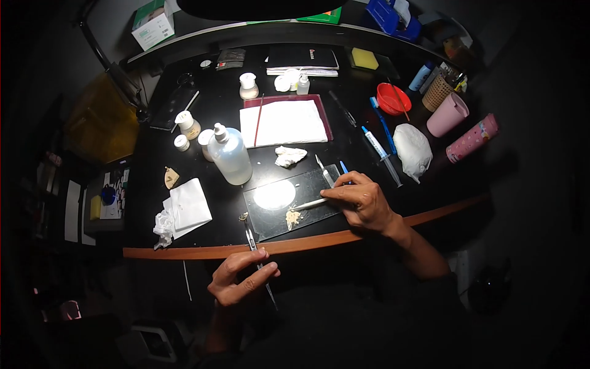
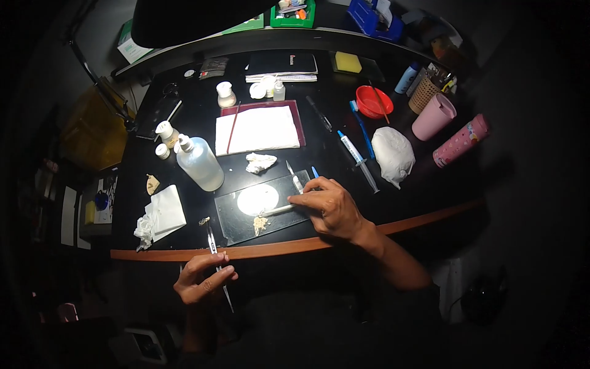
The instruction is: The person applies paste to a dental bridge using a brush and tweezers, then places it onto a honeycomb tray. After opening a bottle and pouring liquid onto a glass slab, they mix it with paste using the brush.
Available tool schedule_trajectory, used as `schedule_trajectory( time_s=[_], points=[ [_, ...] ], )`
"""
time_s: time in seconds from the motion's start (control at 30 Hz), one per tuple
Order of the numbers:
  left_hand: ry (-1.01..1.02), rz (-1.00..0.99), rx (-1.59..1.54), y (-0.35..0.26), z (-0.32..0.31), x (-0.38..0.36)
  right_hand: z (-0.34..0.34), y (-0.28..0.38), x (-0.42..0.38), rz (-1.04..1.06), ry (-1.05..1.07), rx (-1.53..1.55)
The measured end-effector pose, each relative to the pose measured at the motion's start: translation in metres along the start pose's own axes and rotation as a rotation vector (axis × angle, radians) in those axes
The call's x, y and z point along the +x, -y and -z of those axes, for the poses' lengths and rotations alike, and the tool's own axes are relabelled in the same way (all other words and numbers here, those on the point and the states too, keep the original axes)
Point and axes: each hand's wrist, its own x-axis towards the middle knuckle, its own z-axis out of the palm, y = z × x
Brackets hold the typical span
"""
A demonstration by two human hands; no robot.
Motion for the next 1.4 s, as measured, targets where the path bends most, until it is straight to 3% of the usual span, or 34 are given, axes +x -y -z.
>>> schedule_trajectory(
  time_s=[0.27, 0.33, 0.4, 0.47, 0.53, 0.67, 0.87, 0.97, 1.07, 1.2, 1.33, 1.4],
  points=[
    [0.179, -0.137, 0.061, 0.01, -0.012, 0.02, 0.0, 0.004, -0.003, -0.037, 0.015, -0.01],
    [0.216, -0.172, 0.08, 0.014, -0.016, 0.024, 0.007, 0.02, 0.004, 0.018, -0.044, -0.055],
    [0.27, -0.162, 0.152, 0.014, -0.019, 0.027, 0.011, 0.048, 0.001, 0.039, -0.102, 0.09],
    [0.262, -0.19, 0.181, 0.016, -0.023, 0.031, 0.01, 0.075, -0.017, -0.265, 0.066, 0.427],
    [0.259, -0.232, 0.21, 0.019, -0.027, 0.035, 0.004, 0.097, -0.017, -0.266, 0.183, 0.537],
    [0.288, -0.293, 0.259, 0.023, -0.029, 0.041, -0.011, 0.118, -0.023, -0.638, 0.319, 0.873],
    [0.258, -0.352, 0.253, 0.025, -0.031, 0.045, -0.03, 0.121, -0.023, -0.665, 0.21, 1.067],
    [0.164, -0.391, 0.238, 0.022, -0.031, 0.047, -0.038, 0.129, -0.017, -0.605, 0.019, 1.017],
    [0.074, -0.211, 0.108, 0.016, -0.025, 0.036, -0.033, 0.118, -0.023, -0.633, 0.13, 0.988],
    [0.011, 0.523, -0.181, -0.007, -0.015, 0.029, -0.043, 0.125, -0.023, -0.661, 0.098, 1.029],
    [0.149, 0.816, -0.769, -0.004, -0.018, 0.023, -0.049, 0.132, -0.017, -0.55, 0.148, 1.005],
    [0.197, 0.878, -0.833, -0.005, -0.013, 0.02, -0.059, 0.133, -0.019, -0.488, 0.079, 1.005]
  ],
)
